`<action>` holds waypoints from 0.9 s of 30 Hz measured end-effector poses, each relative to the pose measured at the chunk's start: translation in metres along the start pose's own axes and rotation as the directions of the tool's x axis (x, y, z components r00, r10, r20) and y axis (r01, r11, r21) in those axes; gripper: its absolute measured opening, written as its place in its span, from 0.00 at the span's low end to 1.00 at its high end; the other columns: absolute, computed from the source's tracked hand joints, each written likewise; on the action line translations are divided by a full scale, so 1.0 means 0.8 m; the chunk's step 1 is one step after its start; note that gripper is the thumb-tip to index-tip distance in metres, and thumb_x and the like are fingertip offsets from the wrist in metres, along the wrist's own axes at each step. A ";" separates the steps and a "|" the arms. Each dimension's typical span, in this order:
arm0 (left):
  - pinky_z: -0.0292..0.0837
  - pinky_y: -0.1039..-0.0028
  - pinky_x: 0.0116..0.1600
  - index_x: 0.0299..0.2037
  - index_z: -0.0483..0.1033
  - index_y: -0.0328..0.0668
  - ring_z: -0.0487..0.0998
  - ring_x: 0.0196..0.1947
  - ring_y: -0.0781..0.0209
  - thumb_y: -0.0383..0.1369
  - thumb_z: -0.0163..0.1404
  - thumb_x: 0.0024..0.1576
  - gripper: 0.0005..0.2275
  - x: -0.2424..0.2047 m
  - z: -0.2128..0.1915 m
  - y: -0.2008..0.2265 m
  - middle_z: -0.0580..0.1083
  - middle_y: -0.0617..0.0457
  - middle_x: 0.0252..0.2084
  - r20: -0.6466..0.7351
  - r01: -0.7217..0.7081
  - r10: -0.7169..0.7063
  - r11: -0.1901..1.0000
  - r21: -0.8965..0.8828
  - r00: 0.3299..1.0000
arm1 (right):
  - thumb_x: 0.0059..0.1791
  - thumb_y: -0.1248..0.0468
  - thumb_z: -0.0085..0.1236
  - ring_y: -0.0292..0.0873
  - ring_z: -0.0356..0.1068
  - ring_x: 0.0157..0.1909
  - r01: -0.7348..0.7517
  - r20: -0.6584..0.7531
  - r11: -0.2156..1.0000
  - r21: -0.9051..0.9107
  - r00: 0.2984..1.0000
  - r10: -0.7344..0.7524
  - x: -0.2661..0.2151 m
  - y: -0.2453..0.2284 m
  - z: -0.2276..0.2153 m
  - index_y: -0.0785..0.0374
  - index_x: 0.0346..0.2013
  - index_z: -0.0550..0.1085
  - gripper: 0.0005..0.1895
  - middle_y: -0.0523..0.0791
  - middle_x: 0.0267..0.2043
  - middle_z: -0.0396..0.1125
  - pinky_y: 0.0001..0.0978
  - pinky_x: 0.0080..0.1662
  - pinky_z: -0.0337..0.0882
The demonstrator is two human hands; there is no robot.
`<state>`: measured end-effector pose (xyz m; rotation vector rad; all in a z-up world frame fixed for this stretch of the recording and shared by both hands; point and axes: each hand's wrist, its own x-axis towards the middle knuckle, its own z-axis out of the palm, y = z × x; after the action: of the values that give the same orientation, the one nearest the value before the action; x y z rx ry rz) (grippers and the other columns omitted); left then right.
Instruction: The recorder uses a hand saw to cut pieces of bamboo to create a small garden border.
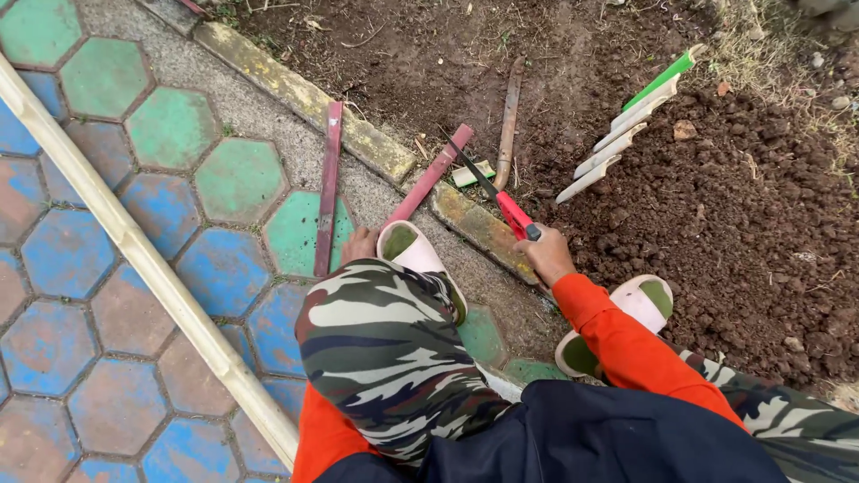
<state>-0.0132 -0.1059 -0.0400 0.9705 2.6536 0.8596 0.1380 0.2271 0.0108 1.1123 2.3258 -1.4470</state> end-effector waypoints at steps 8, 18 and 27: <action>0.66 0.53 0.52 0.48 0.79 0.42 0.70 0.47 0.35 0.31 0.55 0.49 0.16 0.005 0.006 -0.030 0.72 0.38 0.46 0.010 -0.039 0.039 0.999 -0.007 0.999 | 0.39 0.61 0.68 0.42 0.66 0.25 0.083 -0.052 0.995 -0.048 0.995 -0.085 0.002 0.033 0.005 0.67 0.41 0.78 0.19 0.47 0.23 0.69 0.38 0.35 0.69; 0.64 0.52 0.52 0.47 0.81 0.46 0.69 0.47 0.36 0.33 0.58 0.46 0.17 -0.007 0.042 -0.092 0.71 0.41 0.44 0.020 0.021 -0.023 0.997 0.072 1.000 | 0.41 0.60 0.67 0.43 0.66 0.26 0.066 -0.087 0.998 0.001 0.994 -0.066 -0.006 0.045 0.007 0.66 0.44 0.77 0.20 0.47 0.24 0.69 0.39 0.36 0.69; 0.74 0.53 0.54 0.51 0.81 0.42 0.75 0.47 0.36 0.23 0.57 0.48 0.18 0.063 -0.117 -0.099 0.73 0.37 0.45 0.095 -0.028 0.011 0.983 0.184 0.995 | 0.43 0.58 0.64 0.59 0.72 0.35 0.053 -0.113 0.975 -0.215 0.991 -0.078 -0.032 0.061 0.017 0.53 0.56 0.73 0.26 0.55 0.30 0.72 0.50 0.40 0.69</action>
<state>-0.1277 -0.1655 -0.0086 1.0521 2.6832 0.5626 0.1863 0.2148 -0.0171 1.1002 2.5508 -1.1458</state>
